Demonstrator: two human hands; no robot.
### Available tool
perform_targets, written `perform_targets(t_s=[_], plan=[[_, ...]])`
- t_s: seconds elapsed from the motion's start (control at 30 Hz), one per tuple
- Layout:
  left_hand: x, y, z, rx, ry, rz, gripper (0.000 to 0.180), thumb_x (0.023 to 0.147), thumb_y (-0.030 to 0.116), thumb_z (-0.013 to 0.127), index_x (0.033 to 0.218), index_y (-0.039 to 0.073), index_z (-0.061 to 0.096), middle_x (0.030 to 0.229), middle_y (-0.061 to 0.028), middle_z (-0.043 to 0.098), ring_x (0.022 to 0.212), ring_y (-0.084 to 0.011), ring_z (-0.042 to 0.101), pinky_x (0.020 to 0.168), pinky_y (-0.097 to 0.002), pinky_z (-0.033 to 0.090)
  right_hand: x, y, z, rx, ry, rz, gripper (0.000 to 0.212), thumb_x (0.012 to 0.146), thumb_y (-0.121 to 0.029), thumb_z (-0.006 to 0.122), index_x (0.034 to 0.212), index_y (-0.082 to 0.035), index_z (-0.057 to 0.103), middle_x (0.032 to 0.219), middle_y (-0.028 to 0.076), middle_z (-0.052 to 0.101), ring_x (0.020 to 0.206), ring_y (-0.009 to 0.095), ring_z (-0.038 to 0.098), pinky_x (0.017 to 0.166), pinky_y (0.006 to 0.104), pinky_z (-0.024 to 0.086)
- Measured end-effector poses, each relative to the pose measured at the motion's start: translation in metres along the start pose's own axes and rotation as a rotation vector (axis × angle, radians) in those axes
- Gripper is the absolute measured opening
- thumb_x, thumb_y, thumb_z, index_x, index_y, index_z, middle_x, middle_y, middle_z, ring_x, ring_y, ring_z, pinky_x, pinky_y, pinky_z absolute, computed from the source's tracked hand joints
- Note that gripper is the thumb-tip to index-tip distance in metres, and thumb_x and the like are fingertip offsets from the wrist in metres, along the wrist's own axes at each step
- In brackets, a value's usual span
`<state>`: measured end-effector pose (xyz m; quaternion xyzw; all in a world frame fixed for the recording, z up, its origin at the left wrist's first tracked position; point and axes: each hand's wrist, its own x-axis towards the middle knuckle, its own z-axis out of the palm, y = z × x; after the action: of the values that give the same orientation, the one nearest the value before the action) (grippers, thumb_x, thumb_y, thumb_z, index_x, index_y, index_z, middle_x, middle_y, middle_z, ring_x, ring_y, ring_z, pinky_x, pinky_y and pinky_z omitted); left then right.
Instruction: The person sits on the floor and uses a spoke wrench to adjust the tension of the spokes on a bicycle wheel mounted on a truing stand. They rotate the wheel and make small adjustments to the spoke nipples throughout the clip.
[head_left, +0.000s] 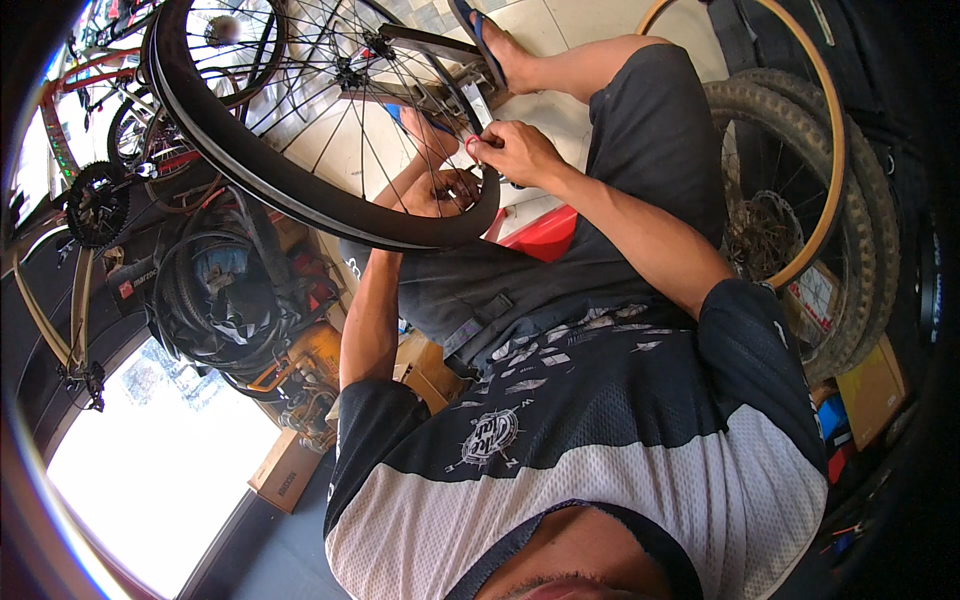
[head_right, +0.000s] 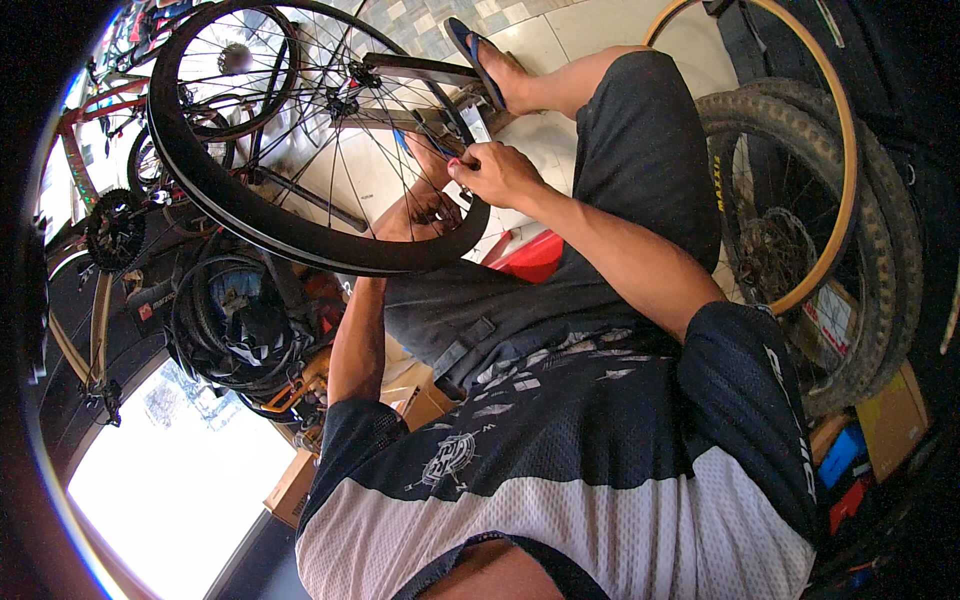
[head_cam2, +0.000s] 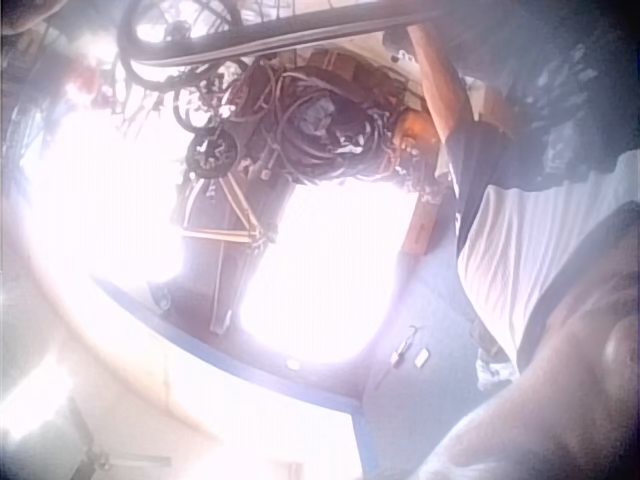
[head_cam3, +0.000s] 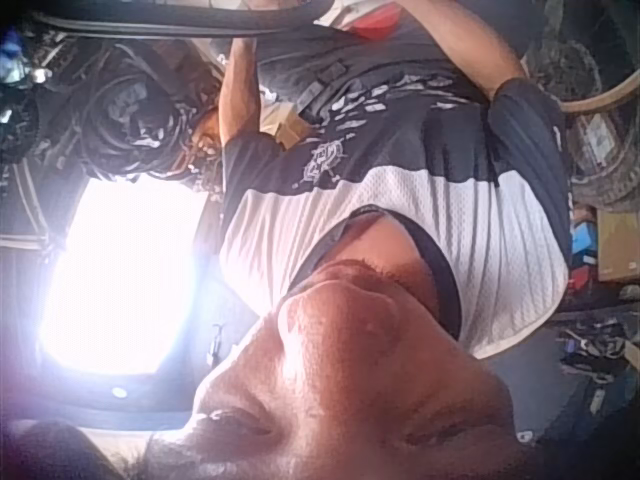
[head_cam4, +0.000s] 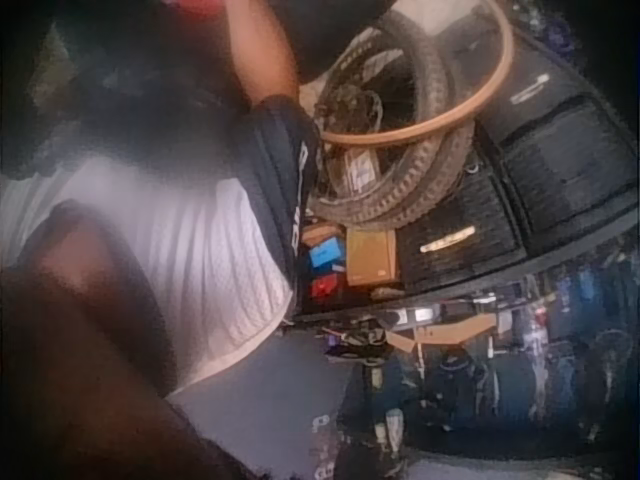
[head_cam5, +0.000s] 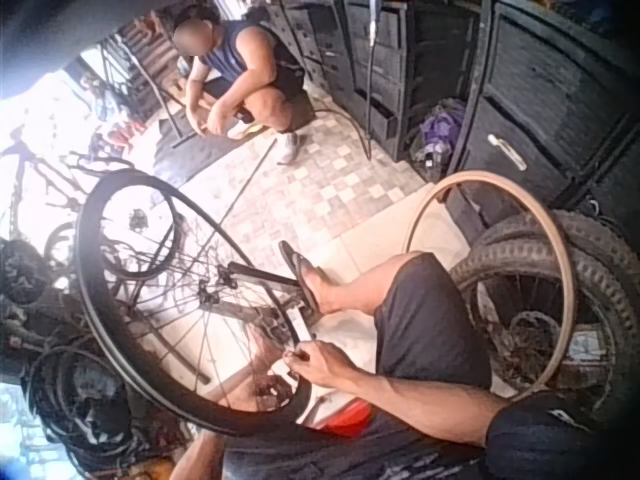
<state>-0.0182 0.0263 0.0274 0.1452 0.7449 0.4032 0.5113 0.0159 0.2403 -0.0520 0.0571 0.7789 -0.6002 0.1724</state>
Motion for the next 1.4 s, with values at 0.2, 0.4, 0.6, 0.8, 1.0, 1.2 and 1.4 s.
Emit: perform_targets(t_s=[0.2, 0.4, 0.6, 0.8, 1.0, 1.2, 1.4], plan=[[0.001, -0.012, 0.001, 0.131, 0.115, 0.016, 0.028, 0.087, 0.009, 0.065, 0.113, -0.001, 0.063, 0.093, -0.0050, 0.068, 0.084, -0.0153, 0.063, 0.078, -0.0301, 0.050, -0.002, -0.003, 0.000, -0.022, 0.010, -0.015, 0.050, 0.094, -0.047, 0.067, 0.098, 0.003, 0.074, 0.086, 0.018, 0.074, 0.080, 0.032, 0.071, 0.074, 0.0426, 0.053], [-0.002, 0.001, 0.002, -0.116, 0.073, 0.048, 0.025, 0.084, 0.017, 0.073, 0.101, -0.001, 0.069, 0.081, -0.0014, 0.066, 0.079, -0.0143, 0.061, 0.079, -0.0306, 0.047, -0.001, -0.003, 0.000, 0.002, -0.012, 0.008, 0.048, 0.092, -0.048, 0.067, 0.099, -0.001, 0.076, 0.090, 0.019, 0.075, 0.083, 0.036, 0.072, 0.076, 0.0458, 0.054], [0.000, -0.004, 0.001, 0.027, 0.085, 0.013, 0.023, 0.084, 0.016, 0.074, 0.099, -0.001, 0.068, 0.080, -0.0007, 0.066, 0.078, -0.0121, 0.060, 0.077, -0.0300, 0.047, -0.001, -0.002, 0.001, 0.010, 0.004, -0.008, 0.047, 0.091, -0.048, 0.068, 0.100, -0.002, 0.076, 0.093, 0.020, 0.076, 0.088, 0.039, 0.072, 0.079, 0.0474, 0.054], [0.002, -0.009, 0.002, -0.071, 0.029, 0.089, 0.018, 0.087, 0.014, 0.072, 0.098, 0.000, 0.067, 0.084, -0.0011, 0.068, 0.078, -0.0114, 0.060, 0.076, -0.0285, 0.048, -0.002, -0.003, -0.001, 0.004, 0.005, -0.008, 0.047, 0.092, -0.047, 0.067, 0.100, -0.002, 0.076, 0.095, 0.020, 0.076, 0.089, 0.039, 0.073, 0.080, 0.0477, 0.055], [-0.003, -0.020, -0.006, -0.095, 0.125, -0.145, 0.021, 0.093, 0.019, 0.071, 0.102, 0.001, 0.066, 0.089, -0.0023, 0.068, 0.081, -0.0110, 0.061, 0.072, -0.0284, 0.048, -0.001, -0.002, -0.002, -0.011, -0.004, 0.015, 0.047, 0.092, -0.047, 0.067, 0.102, -0.002, 0.076, 0.096, 0.021, 0.076, 0.090, 0.040, 0.073, 0.080, 0.0485, 0.055], [0.003, -0.038, 0.005, -0.130, 0.250, -0.058, 0.022, 0.097, 0.020, 0.069, 0.106, 0.000, 0.067, 0.090, -0.0028, 0.068, 0.079, -0.0115, 0.061, 0.068, -0.0287, 0.048, -0.001, -0.003, 0.000, -0.012, -0.010, 0.018, 0.048, 0.091, -0.048, 0.067, 0.102, -0.002, 0.076, 0.096, 0.021, 0.076, 0.091, 0.040, 0.072, 0.081, 0.0482, 0.055], [0.010, -0.044, 0.016, -0.117, 0.233, 0.021, 0.021, 0.094, 0.015, 0.069, 0.108, -0.001, 0.068, 0.092, -0.0048, 0.069, 0.084, -0.0140, 0.064, 0.075, -0.0288, 0.051, -0.002, -0.001, 0.002, -0.016, -0.002, 0.008, 0.047, 0.094, -0.044, 0.067, 0.097, 0.002, 0.074, 0.089, 0.017, 0.075, 0.083, 0.032, 0.072, 0.077, 0.0421, 0.053]])
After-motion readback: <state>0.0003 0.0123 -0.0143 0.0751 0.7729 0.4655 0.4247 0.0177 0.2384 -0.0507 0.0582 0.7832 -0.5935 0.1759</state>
